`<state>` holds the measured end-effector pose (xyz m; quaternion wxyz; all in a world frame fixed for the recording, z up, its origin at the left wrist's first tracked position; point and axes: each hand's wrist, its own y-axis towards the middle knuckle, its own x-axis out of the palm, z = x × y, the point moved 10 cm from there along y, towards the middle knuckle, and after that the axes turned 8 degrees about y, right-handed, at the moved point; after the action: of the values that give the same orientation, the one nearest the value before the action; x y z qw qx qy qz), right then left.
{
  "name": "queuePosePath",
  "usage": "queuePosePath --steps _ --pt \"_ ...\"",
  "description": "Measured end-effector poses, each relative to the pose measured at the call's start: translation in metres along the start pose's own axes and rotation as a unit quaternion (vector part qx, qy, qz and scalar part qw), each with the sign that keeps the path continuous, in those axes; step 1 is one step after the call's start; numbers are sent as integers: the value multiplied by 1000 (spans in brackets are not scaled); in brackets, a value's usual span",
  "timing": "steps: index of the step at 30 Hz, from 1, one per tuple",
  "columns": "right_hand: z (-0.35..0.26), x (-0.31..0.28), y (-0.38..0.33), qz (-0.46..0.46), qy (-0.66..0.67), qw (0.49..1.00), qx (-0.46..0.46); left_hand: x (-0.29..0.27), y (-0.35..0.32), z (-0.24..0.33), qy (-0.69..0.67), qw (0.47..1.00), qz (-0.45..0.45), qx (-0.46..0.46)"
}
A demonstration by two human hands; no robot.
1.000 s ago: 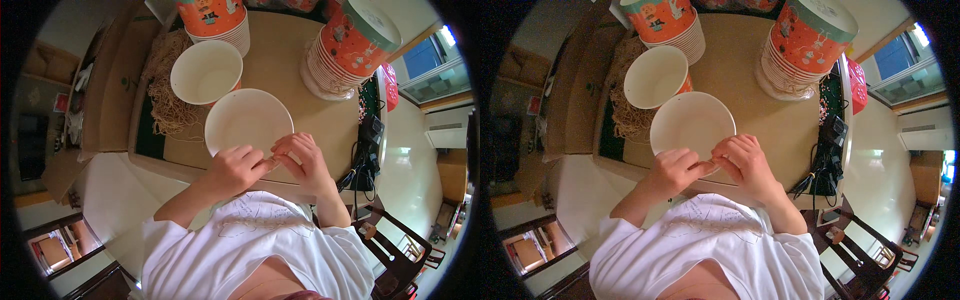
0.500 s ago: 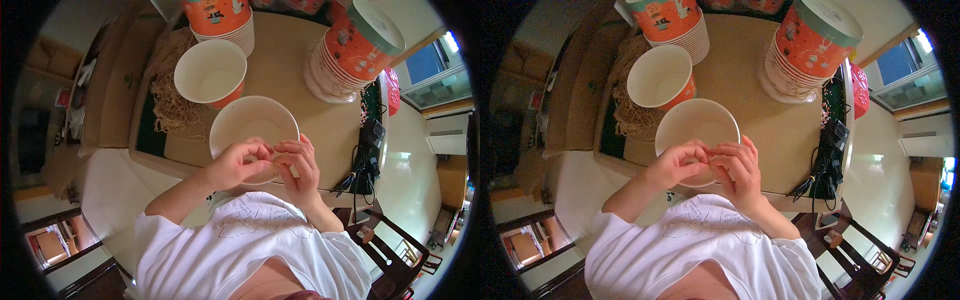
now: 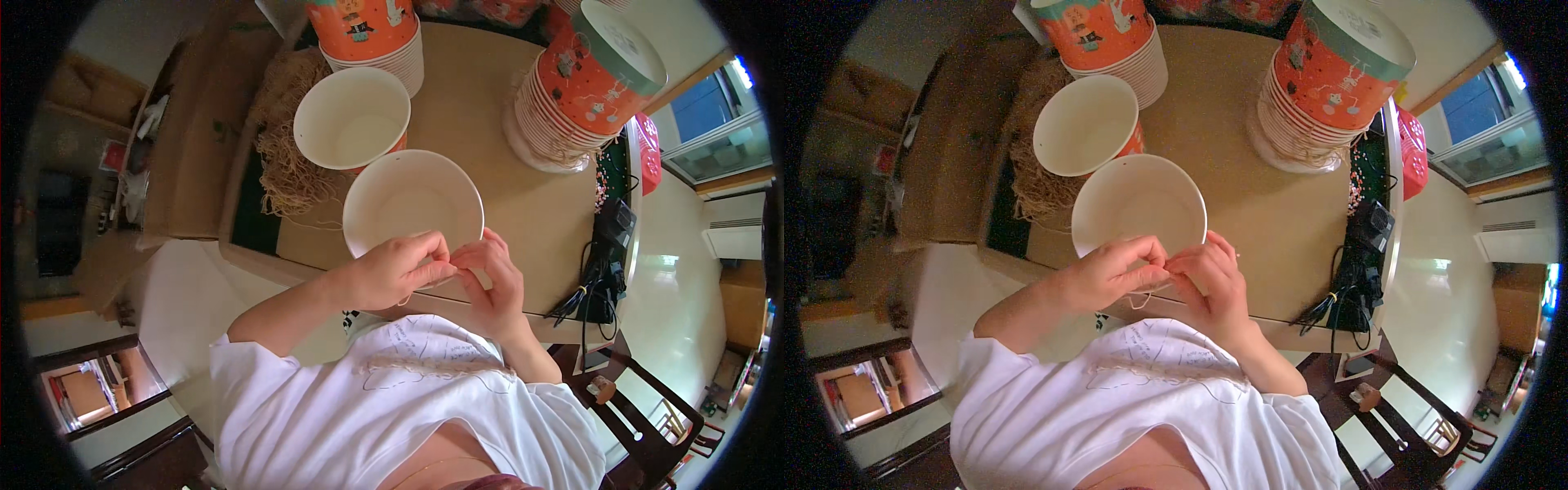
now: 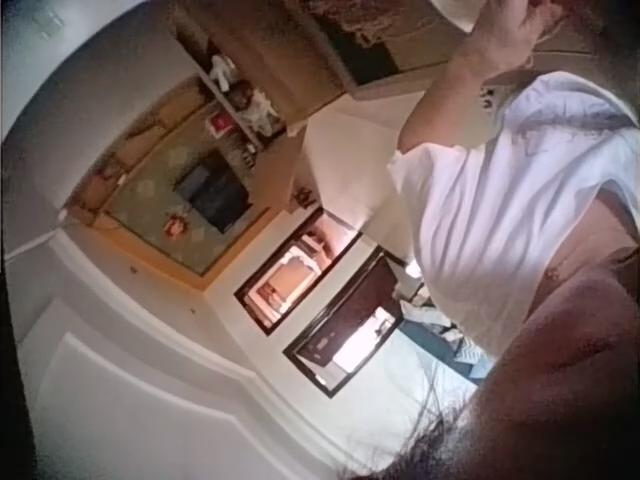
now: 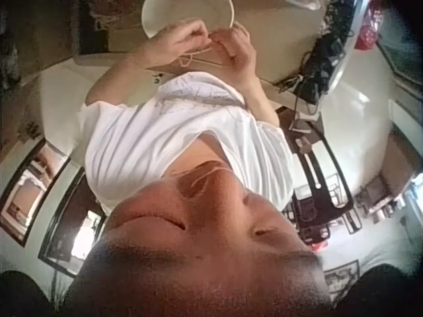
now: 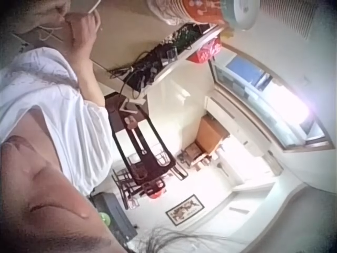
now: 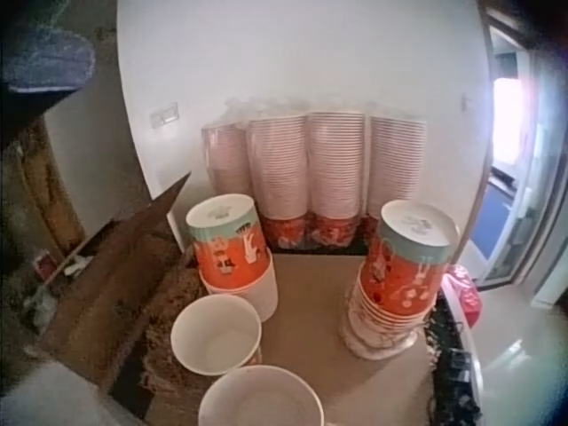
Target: Tying thin strings into pre-punched holes on paper buckets to create handles.
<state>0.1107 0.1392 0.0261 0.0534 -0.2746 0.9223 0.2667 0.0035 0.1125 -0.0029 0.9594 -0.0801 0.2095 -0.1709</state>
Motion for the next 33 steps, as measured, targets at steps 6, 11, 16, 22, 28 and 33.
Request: queuePosePath --steps 6,11,16,22,28,33 --pt "6 5 3 -46 61 997 30 0 -1 -3 -64 997 20 -25" --pt "-3 8 7 -70 39 997 -13 -17 -6 28 119 985 105 70" --pt "-10 13 21 -134 6 989 -58 -19 -3 14 59 996 72 3" --pt "-4 14 27 -214 12 974 -70 -1 -7 -22 -138 980 48 -134" --pt "-2 11 26 -202 50 976 -58 3 -14 -10 -173 981 31 -79" --pt "2 9 27 -186 77 979 -42 -6 -15 -3 -177 977 114 -15"
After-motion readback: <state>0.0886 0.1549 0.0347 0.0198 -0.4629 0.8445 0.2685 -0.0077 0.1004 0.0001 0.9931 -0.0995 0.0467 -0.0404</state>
